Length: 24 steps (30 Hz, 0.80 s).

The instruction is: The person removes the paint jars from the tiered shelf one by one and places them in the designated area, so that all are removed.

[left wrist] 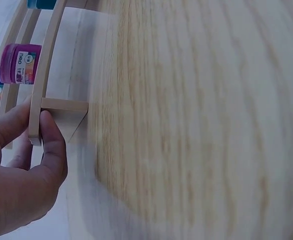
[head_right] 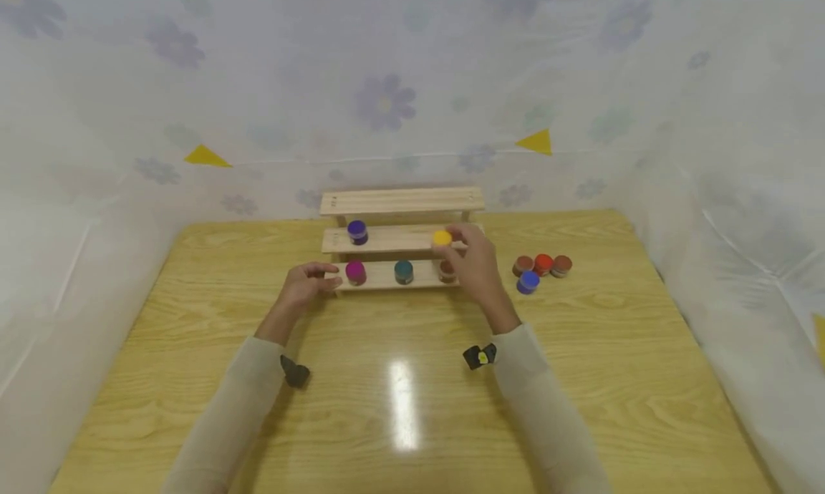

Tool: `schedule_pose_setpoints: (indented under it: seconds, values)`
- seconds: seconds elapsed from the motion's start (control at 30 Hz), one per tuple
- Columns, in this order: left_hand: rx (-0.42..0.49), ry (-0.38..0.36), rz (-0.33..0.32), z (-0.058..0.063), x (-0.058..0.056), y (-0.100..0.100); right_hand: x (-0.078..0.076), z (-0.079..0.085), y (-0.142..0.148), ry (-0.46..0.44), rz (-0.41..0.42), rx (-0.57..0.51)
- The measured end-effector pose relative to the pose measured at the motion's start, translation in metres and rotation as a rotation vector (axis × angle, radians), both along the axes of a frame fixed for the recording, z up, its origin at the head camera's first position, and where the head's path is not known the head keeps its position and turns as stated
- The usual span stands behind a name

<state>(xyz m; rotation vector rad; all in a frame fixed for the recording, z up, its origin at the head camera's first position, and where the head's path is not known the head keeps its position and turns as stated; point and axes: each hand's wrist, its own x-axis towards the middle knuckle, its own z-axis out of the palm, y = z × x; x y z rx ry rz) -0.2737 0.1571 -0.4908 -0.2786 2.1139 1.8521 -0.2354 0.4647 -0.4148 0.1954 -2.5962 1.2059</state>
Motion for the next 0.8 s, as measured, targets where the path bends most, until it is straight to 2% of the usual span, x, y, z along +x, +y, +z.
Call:
schedule_pose_setpoints:
  seconds: [0.3, 0.67, 0.8]
  values:
    - [0.0, -0.009, -0.001, 0.0, 0.0, 0.0, 0.011, -0.005, 0.034, 0.03, -0.066, 0.01]
    - [0.034, -0.031, 0.007, 0.001, -0.001, 0.0, 0.025, -0.001, 0.061, -0.004, -0.129, 0.037]
    - [0.036, -0.034, 0.009, 0.002, 0.0, 0.001, 0.031, -0.001, 0.072, -0.027, -0.14, 0.012]
